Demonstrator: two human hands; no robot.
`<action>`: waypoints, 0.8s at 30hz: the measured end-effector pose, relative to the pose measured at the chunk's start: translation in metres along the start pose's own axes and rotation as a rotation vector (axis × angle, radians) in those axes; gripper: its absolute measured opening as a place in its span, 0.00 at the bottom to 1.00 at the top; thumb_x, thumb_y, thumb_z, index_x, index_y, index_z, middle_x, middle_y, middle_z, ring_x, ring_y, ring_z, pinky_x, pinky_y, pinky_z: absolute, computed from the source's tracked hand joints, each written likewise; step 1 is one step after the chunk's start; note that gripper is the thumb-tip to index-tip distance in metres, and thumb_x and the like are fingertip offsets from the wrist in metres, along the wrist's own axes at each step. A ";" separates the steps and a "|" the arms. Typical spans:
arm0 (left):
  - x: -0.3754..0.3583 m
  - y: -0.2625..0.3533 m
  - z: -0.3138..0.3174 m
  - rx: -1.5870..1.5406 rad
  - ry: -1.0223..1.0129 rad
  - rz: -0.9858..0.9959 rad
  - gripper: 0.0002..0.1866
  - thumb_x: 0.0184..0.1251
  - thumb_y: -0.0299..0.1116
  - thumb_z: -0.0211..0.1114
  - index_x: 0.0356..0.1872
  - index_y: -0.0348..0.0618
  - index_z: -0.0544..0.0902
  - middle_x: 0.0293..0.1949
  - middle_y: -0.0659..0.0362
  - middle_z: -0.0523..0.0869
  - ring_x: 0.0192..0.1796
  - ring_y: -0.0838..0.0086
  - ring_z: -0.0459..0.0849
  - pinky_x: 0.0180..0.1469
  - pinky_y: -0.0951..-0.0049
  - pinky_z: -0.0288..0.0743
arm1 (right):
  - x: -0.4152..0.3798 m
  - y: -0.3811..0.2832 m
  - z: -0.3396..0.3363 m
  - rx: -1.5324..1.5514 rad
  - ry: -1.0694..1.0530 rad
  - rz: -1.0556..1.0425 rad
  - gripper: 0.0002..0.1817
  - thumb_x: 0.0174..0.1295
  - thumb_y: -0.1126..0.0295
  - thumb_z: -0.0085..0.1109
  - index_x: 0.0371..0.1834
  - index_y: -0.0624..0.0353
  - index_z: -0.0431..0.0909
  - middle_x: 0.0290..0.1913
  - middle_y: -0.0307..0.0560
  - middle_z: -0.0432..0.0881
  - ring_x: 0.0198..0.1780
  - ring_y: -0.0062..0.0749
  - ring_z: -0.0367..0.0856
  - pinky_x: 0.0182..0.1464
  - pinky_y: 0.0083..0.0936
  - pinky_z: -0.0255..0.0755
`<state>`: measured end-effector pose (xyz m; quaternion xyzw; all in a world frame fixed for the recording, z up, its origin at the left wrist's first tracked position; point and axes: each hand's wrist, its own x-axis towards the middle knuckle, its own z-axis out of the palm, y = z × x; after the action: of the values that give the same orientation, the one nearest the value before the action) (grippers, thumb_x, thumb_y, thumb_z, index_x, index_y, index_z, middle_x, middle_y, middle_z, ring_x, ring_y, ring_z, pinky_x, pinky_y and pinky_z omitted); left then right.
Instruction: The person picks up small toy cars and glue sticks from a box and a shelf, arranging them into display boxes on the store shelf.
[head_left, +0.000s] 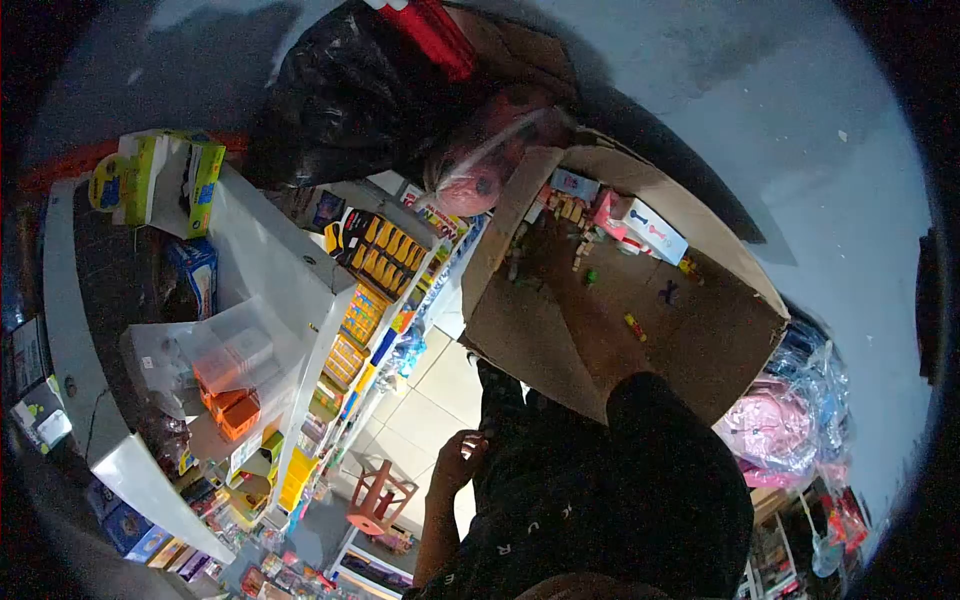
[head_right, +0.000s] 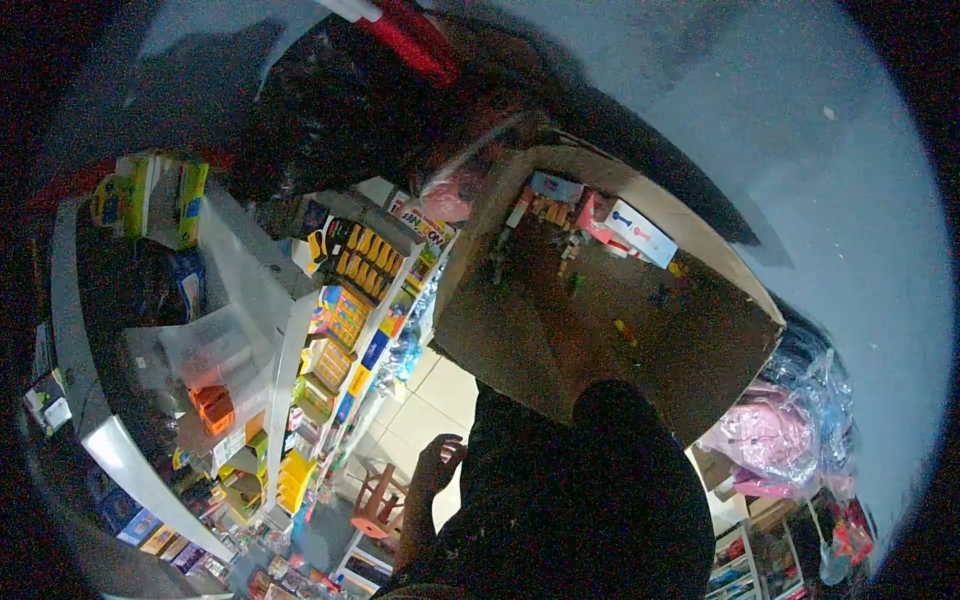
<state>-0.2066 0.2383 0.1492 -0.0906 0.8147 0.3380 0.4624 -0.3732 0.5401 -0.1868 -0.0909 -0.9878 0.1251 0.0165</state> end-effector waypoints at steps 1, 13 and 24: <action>0.000 -0.003 0.000 0.015 0.007 -0.001 0.11 0.67 0.31 0.65 0.46 0.38 0.79 0.39 0.52 0.87 0.38 0.68 0.86 0.40 0.69 0.80 | 0.004 -0.010 -0.015 0.042 -0.060 0.028 0.35 0.54 0.62 0.64 0.67 0.53 0.68 0.67 0.61 0.63 0.63 0.58 0.69 0.54 0.53 0.69; -0.006 -0.022 0.027 -0.026 0.010 -0.001 0.12 0.65 0.32 0.67 0.45 0.38 0.79 0.37 0.54 0.86 0.35 0.73 0.84 0.37 0.73 0.78 | 0.028 -0.029 -0.070 0.304 -0.463 0.196 0.32 0.55 0.63 0.67 0.65 0.48 0.70 0.57 0.58 0.70 0.58 0.56 0.72 0.55 0.47 0.71; -0.016 -0.019 0.039 -0.027 0.018 -0.084 0.12 0.65 0.31 0.66 0.46 0.38 0.79 0.36 0.55 0.86 0.36 0.72 0.84 0.39 0.72 0.78 | 0.018 -0.021 -0.081 0.416 -0.315 -0.023 0.36 0.50 0.52 0.72 0.61 0.56 0.74 0.59 0.57 0.75 0.61 0.50 0.73 0.59 0.44 0.71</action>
<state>-0.1622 0.2459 0.1403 -0.1339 0.8096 0.3287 0.4675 -0.3904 0.5436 -0.1028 -0.0539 -0.9321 0.3382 -0.1180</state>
